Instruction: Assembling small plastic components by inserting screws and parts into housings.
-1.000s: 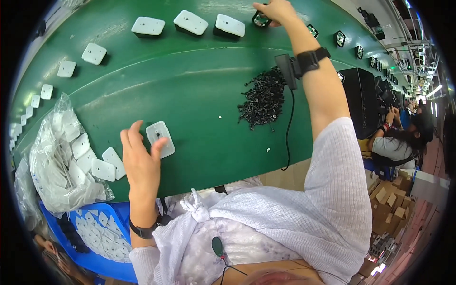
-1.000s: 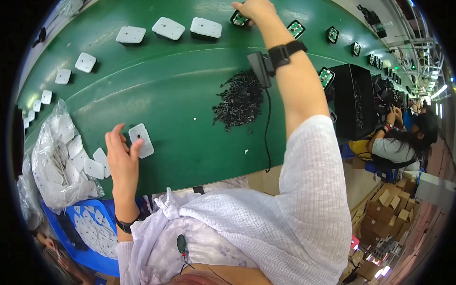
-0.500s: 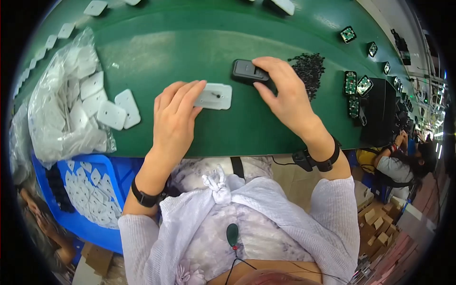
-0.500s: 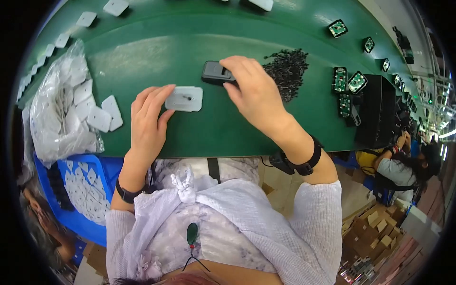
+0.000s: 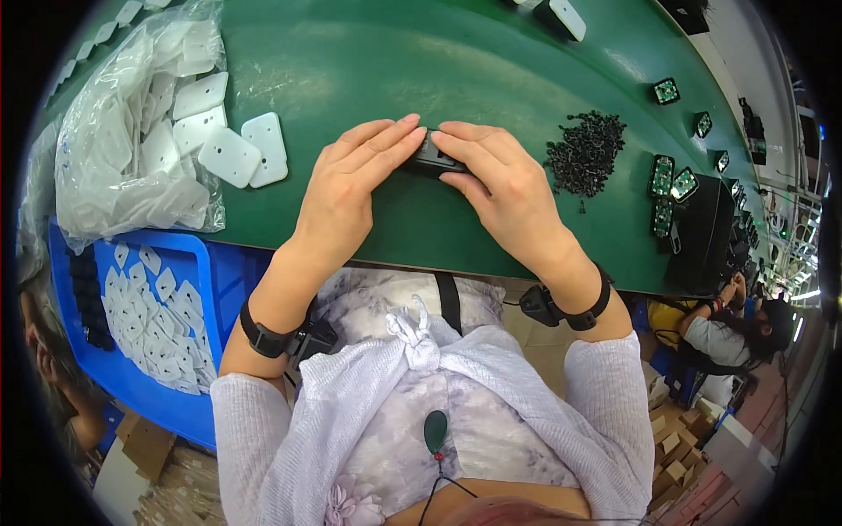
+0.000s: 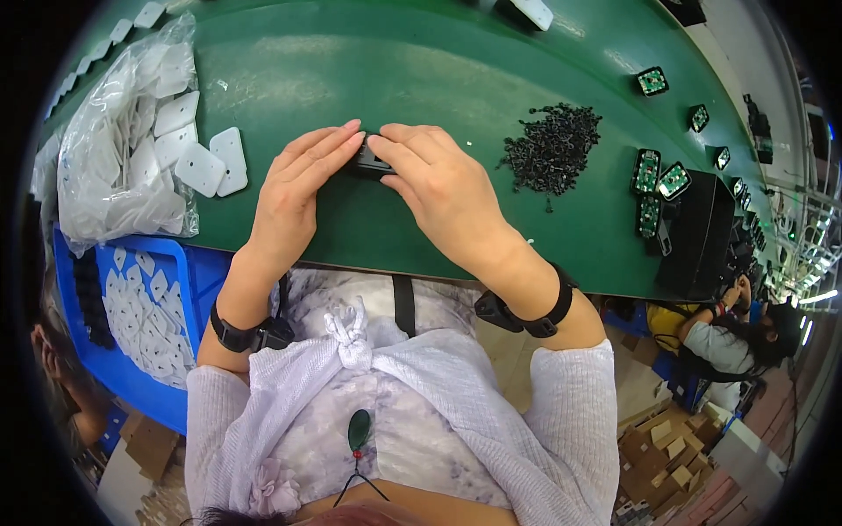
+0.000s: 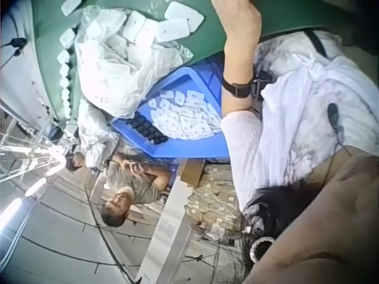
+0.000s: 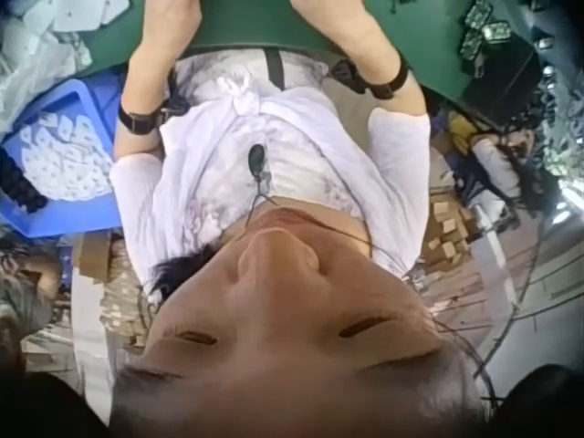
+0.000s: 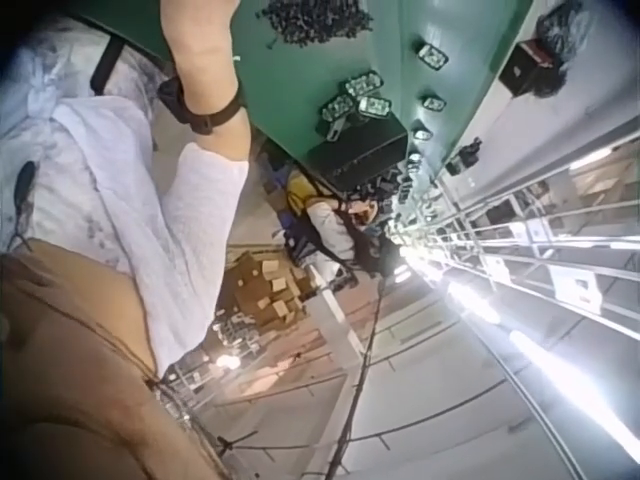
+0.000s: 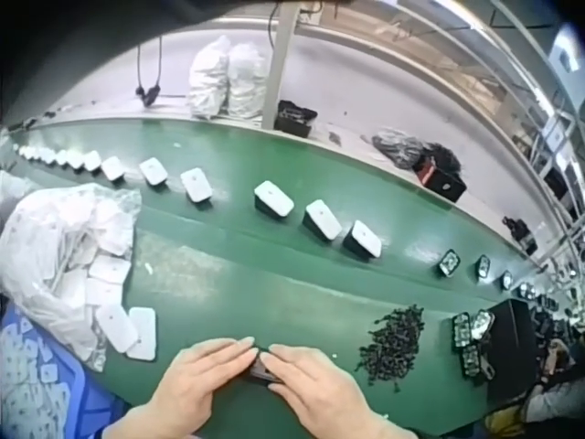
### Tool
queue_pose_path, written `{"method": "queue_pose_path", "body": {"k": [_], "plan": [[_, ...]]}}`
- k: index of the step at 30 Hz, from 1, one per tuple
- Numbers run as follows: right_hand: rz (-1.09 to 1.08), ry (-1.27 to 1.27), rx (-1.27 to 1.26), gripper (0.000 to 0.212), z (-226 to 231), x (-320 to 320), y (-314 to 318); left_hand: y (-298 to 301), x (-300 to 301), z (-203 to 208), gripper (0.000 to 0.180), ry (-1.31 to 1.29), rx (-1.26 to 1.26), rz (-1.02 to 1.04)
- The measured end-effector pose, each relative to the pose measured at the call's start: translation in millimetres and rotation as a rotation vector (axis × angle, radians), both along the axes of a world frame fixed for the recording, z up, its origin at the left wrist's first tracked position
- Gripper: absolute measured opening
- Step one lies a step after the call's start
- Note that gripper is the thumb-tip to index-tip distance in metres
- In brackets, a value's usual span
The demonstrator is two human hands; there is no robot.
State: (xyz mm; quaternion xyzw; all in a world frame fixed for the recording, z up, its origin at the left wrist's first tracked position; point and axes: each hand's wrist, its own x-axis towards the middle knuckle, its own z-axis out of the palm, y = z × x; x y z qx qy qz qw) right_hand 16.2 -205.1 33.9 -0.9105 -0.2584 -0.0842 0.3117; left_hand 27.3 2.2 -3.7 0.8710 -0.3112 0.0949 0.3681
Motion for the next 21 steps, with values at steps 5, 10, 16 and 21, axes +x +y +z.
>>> {"method": "queue_pose_path", "body": {"k": [5, 10, 16, 21], "plan": [[-0.060, -0.097, -0.049, 0.043, -12.0, -3.7, 3.3, -4.7, -3.5, 6.9, 0.049, -0.032, 0.132, 0.043], [-0.064, -0.097, -0.072, 0.045, -9.6, -1.4, 1.1, -12.6, -7.6, 16.8, 0.057, -0.102, 0.284, 0.093], [-0.052, 0.371, 0.214, 0.037, 12.2, 29.4, -14.9, -19.4, 15.0, 8.7, 0.046, -0.168, 0.170, 0.112], [-0.028, 0.627, 0.828, 0.042, 7.1, 15.2, -18.7, -28.1, 10.7, 11.9, 0.029, 0.647, -0.505, 0.191]]}}
